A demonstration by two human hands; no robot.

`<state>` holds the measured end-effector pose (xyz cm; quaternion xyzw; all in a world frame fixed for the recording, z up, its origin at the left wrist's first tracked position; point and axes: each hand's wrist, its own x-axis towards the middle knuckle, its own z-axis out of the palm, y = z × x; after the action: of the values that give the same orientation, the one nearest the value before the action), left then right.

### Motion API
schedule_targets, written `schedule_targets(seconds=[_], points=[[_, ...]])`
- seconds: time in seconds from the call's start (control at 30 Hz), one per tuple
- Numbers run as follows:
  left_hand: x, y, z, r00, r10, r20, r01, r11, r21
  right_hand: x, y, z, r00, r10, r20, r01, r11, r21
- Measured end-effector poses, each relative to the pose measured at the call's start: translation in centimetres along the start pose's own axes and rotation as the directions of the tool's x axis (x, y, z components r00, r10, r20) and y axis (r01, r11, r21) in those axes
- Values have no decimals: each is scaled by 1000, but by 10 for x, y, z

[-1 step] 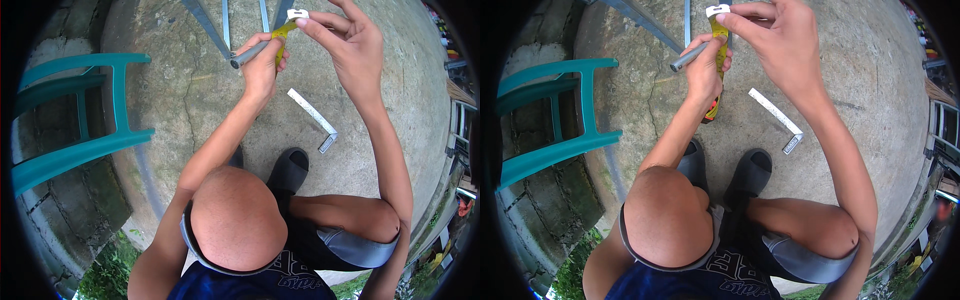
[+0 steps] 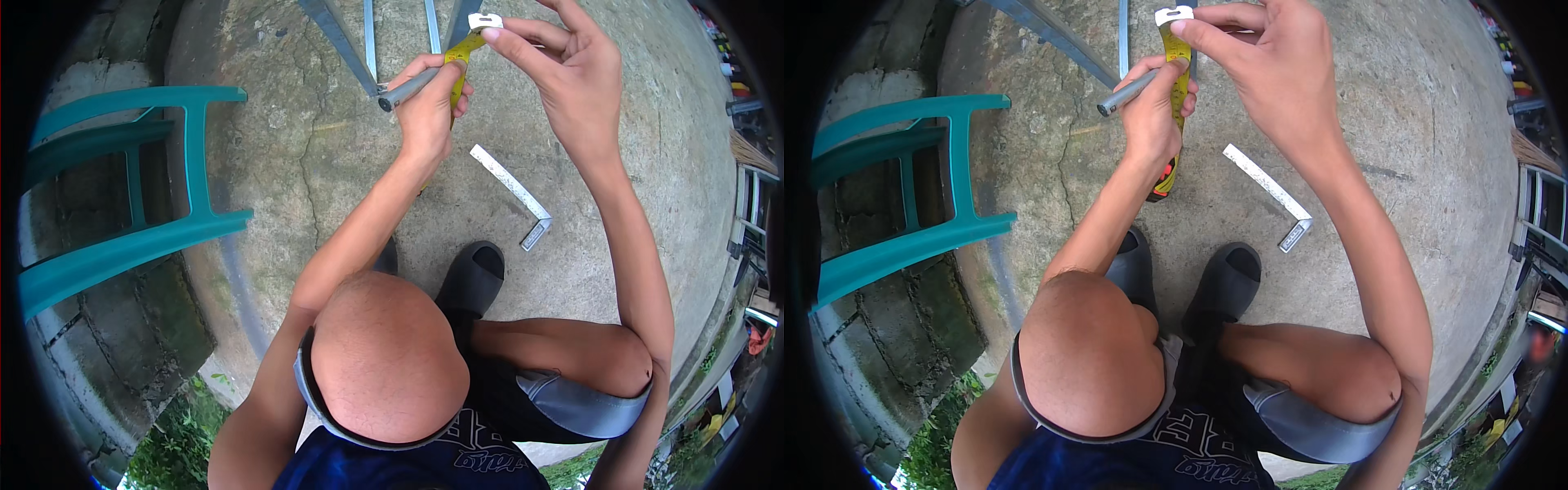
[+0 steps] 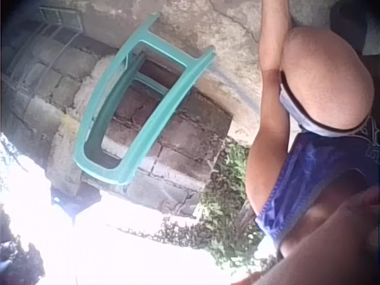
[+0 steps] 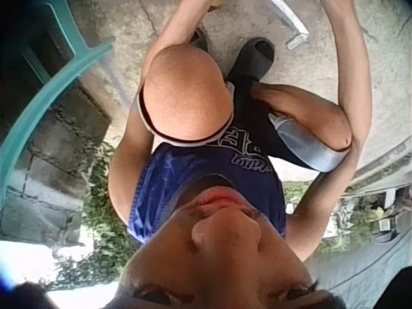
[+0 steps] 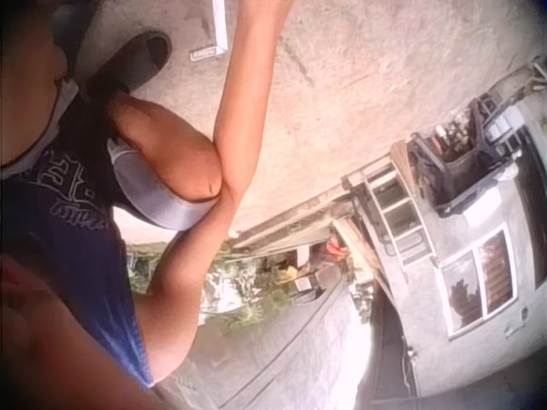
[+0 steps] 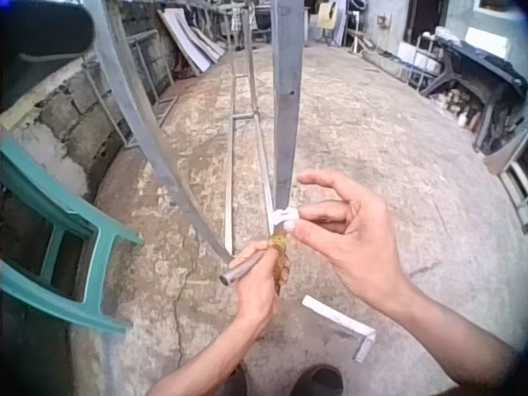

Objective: Using a tape measure and a marker to mark specific lengths on a metal frame structure.

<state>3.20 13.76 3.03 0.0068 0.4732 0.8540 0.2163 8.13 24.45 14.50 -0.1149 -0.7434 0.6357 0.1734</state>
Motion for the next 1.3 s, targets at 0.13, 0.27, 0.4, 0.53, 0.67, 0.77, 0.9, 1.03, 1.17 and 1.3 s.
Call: schedule_targets(seconds=[0.13,0.27,0.4,0.53,0.67,0.77,0.9,1.03,1.17,1.3], points=[[8,-5,-1,997,-56,-45,56,998,-1,14,14,2,997,-74,-38,74,997,-4],[14,-9,3,993,-98,-72,99,995,13,24,10,3,995,-50,-80,41,992,-117],[17,-13,6,992,-92,-82,93,996,6,24,10,5,991,-89,-98,74,985,-155],[21,-14,6,989,-99,-110,100,995,4,29,11,5,991,-67,-115,44,982,-186],[24,-8,9,992,-78,-98,80,997,23,35,15,1,987,-123,-108,107,984,-140],[27,-5,8,992,-68,-106,71,997,30,39,13,2,989,-121,-89,109,985,-135],[25,-5,2,994,-52,-96,58,996,61,34,4,8,993,-19,-116,18,1000,-4],[15,3,9,997,-28,-65,32,997,64,31,12,1,974,-195,-114,174,970,-169],[13,11,16,999,18,-50,-15,999,49,32,3,-1,967,-218,-130,204,972,-115],[12,23,26,998,40,-39,-39,999,29,33,-12,4,944,-273,-186,266,962,-62]])
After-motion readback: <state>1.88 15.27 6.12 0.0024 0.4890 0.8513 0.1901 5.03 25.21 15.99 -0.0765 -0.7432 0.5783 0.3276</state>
